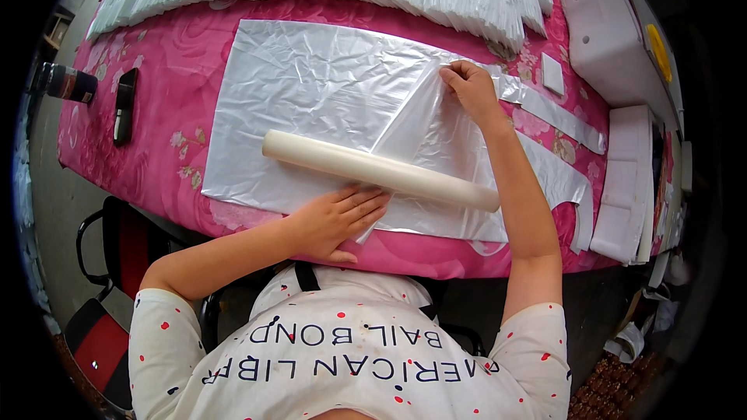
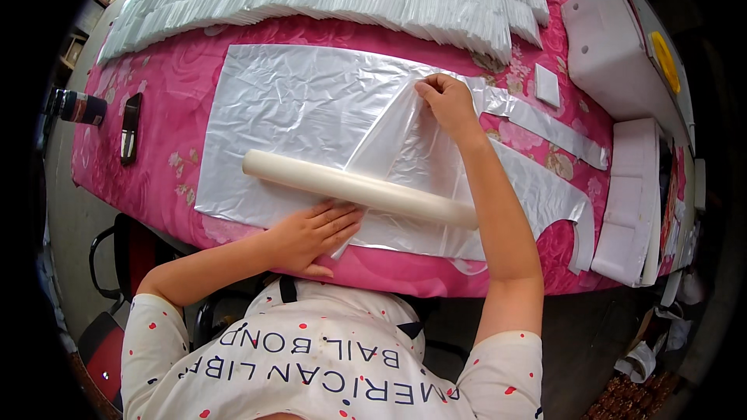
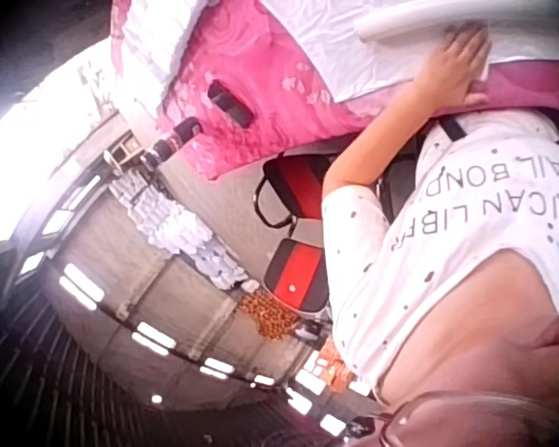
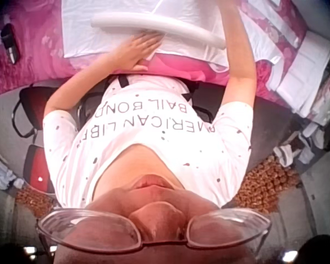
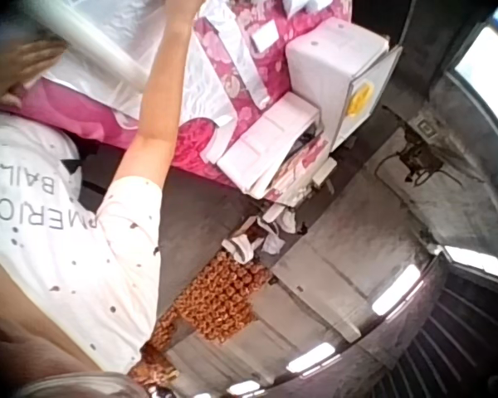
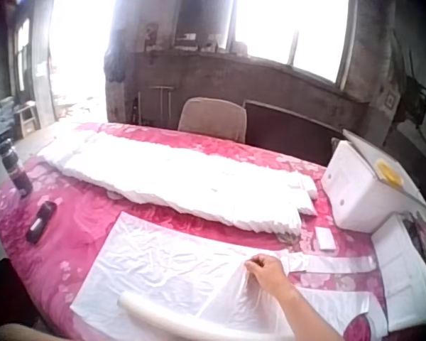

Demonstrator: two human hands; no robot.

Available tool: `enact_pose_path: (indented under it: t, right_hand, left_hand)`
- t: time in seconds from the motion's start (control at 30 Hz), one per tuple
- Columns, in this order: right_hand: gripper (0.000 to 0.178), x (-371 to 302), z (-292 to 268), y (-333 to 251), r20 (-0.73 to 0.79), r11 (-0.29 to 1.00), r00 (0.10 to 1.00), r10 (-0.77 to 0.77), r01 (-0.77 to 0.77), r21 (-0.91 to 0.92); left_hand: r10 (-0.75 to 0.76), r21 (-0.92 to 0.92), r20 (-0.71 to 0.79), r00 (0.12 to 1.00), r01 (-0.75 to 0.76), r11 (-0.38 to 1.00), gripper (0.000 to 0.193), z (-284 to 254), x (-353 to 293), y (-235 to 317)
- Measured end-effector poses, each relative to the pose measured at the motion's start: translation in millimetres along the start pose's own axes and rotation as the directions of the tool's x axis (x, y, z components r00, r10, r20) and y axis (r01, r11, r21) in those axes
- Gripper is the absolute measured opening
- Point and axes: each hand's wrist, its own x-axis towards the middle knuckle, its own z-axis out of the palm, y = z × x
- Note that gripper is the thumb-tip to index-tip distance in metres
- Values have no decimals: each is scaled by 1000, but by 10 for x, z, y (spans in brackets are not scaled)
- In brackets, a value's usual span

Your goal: The person wraps small white rectangular items in clear plastic film on a pink tablecloth. They unroll the film, place an item on it, fold the film around the item, and set the wrapped unit aside. The person repeats this process for multiple items, using a cylindrical roller to smooth the film.

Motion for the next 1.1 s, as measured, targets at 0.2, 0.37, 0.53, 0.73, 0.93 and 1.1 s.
enact_pose_path:
  t: [0.2,0.37,0.53,0.73,0.93,1.1]
  right_hand:
    - [33,-548,176,-277,-53,936,956,-290,272,-223]
    - [46,-1575,458,-269,425,756,803,-418,567,-327]
    - [51,-1601,127,-62,255,636,867,-429,490,-595]
    - [48,-1492,-677,175,-37,767,933,-359,272,-582]
    - [46,-1923,-300,-31,377,663,827,-416,560,-496]
    - [45,-1732,23,-29,389,558,766,-511,640,-527]
  left_hand:
    - [-72,-3,-10,997,71,997,82,199,-58,168]
    - [-105,2,-17,994,105,994,82,222,-33,270]
    - [-115,16,-9,993,115,993,83,231,-52,303]
    - [97,42,94,991,-102,994,82,57,53,111]
    - [-4,103,26,1000,1,995,72,288,65,426]
    - [-65,207,-44,997,73,976,53,506,46,565]
